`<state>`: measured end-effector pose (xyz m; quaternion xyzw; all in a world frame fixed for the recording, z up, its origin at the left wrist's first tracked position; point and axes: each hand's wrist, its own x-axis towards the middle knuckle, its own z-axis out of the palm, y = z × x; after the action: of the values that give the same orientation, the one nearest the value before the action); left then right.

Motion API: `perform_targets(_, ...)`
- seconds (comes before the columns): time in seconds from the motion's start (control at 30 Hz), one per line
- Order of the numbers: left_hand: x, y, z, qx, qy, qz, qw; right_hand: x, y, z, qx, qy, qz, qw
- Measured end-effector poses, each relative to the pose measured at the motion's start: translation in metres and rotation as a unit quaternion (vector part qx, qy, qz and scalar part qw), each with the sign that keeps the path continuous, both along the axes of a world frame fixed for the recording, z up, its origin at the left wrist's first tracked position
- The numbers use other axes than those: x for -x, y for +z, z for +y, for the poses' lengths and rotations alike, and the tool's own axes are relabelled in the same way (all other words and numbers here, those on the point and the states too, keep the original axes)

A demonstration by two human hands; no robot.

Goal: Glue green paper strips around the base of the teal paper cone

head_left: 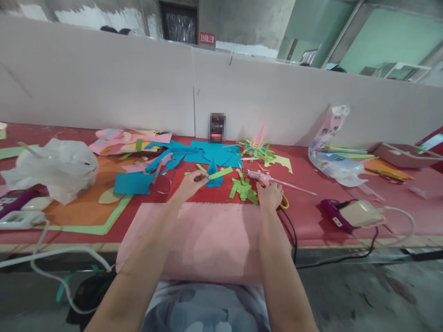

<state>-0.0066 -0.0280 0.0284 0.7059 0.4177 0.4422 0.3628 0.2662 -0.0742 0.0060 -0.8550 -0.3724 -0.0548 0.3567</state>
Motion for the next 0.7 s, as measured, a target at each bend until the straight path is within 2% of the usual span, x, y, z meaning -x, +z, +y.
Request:
perform_targets(0.1, 0.005, -0.003, 0.003, 0.004, -0.004, -0.008, 1.0, 0.0, -0.001, 0.0, -0.017, -0.009, 0.006, 1.0)
perform_targets(0.27, 0.009, -0.006, 0.006, -0.001, -0.015, 0.001, 1.0, 0.001, -0.001, 0.001, -0.099, -0.01, 0.0, 0.995)
perform_targets(0.53, 0.009, -0.002, 0.003, 0.006, -0.02, 0.012, 1.0, 0.006, 0.009, -0.001, -0.157, 0.012, 0.04, 0.987)
perform_targets(0.7, 0.006, -0.002, -0.008, 0.025, -0.091, 0.092, 0.991, 0.008, 0.01, -0.001, -0.169, 0.009, 0.059, 0.984)
